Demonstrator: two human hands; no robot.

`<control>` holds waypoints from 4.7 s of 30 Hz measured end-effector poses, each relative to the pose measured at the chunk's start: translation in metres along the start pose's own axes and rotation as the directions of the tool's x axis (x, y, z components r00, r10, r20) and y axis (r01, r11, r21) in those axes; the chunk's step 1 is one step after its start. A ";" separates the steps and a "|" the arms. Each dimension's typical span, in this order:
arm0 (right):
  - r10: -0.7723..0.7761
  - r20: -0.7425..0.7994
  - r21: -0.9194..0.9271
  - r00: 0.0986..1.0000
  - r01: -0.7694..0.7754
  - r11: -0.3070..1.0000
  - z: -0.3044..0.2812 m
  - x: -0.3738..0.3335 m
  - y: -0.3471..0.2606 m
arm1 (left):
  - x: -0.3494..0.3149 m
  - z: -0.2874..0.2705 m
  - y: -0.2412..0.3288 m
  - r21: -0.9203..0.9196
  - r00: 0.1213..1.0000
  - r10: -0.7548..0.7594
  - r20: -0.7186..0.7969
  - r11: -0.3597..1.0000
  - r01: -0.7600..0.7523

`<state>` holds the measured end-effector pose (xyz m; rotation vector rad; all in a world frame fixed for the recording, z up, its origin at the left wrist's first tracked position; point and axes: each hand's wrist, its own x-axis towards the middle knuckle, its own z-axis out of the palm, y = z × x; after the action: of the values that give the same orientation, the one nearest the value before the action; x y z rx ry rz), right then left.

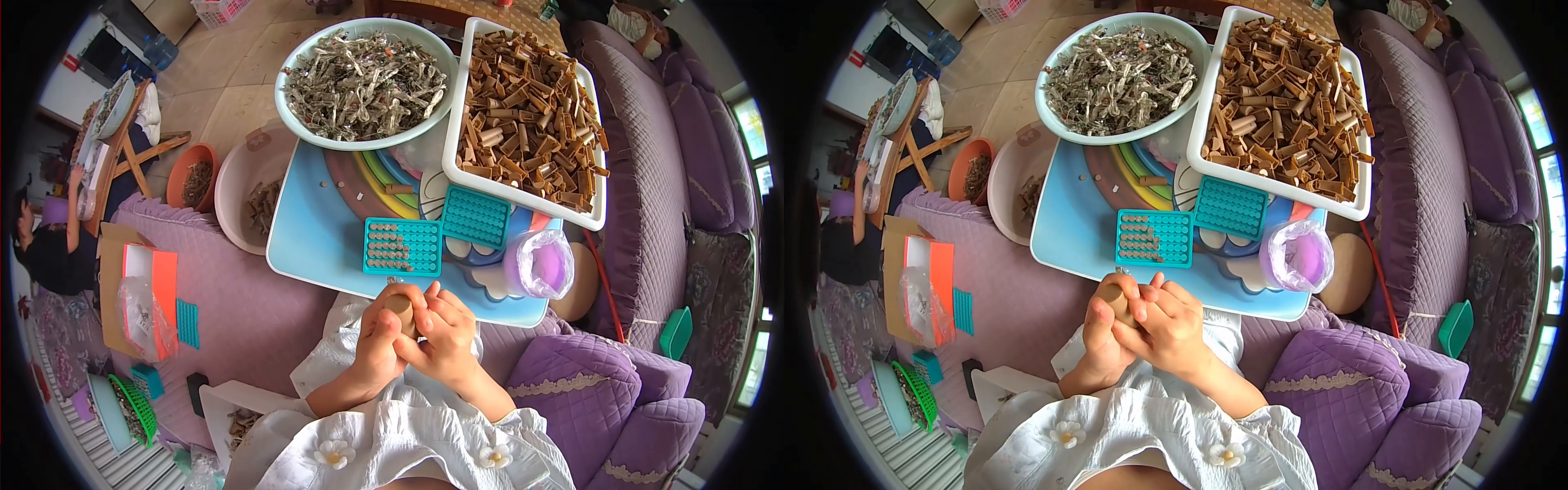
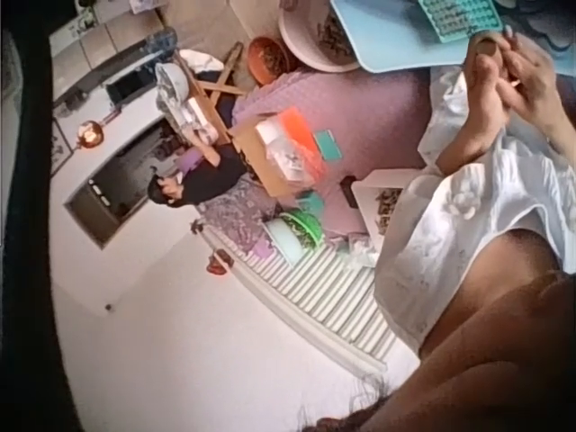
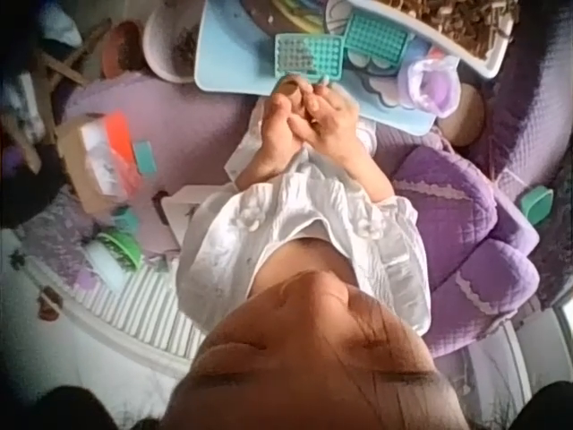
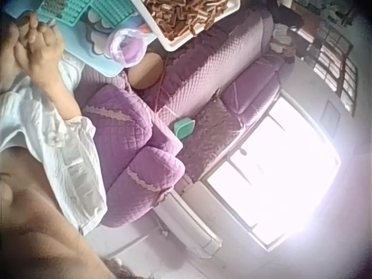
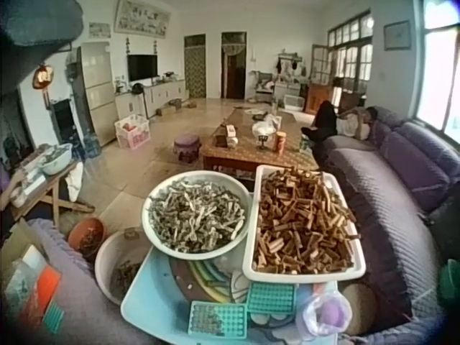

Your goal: The person assembles small plastic and metal components into a grid tray by hand.

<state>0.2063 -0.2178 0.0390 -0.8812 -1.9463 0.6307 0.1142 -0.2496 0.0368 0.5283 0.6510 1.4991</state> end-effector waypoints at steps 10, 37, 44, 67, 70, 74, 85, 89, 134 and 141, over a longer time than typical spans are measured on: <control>0.546 -0.085 -0.231 0.834 -0.549 0.803 -0.081 -0.009 0.060 | 0.011 -0.041 -0.012 -0.032 0.998 0.015 -0.069 0.999 -0.017; 0.581 0.222 -0.504 0.783 -0.417 0.756 -0.139 -0.010 0.145 | 0.003 -0.072 -0.015 -0.335 0.968 -0.218 -0.123 0.927 0.166; 0.578 0.085 -0.306 0.812 -0.531 0.791 -0.150 -0.004 0.124 | -0.001 -0.075 -0.018 -0.353 0.958 -0.230 -0.173 0.922 0.158; 0.553 -0.370 -0.092 0.746 -0.622 0.777 -0.164 -0.033 0.121 | -0.001 -0.077 -0.025 -0.347 0.927 -0.295 -0.232 0.915 0.204; 0.535 -0.392 -0.056 0.748 -0.600 0.798 -0.164 -0.030 0.118 | -0.004 -0.078 -0.028 -0.340 0.917 -0.339 -0.208 0.905 0.258; 0.482 -0.339 -0.449 0.808 -0.589 0.672 -0.158 -0.028 0.122 | -0.006 -0.076 -0.032 -0.365 0.911 -0.369 -0.185 0.886 0.285; 0.557 -0.344 -0.096 0.756 -0.619 0.780 -0.168 -0.035 0.140 | -0.004 -0.063 -0.040 -0.378 0.892 -0.425 -0.155 0.860 0.344; 0.632 -0.293 -0.030 0.717 -0.668 0.744 -0.162 -0.025 0.123 | -0.005 -0.065 -0.040 -0.370 0.893 -0.416 -0.169 0.867 0.334; -0.040 0.190 -0.182 0.981 0.076 0.980 -0.036 -0.008 0.033 | 0.008 -0.041 -0.051 -0.512 0.878 -0.470 0.087 0.735 0.444; -0.058 0.267 -0.174 0.962 0.107 0.979 -0.041 -0.005 0.032 | 0.008 -0.036 -0.054 -0.436 0.872 -0.487 0.054 0.774 0.459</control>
<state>0.2543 -0.1989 0.0331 -0.8596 -2.2979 0.5420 0.1287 -0.2457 -0.0271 -0.0412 0.4285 1.1246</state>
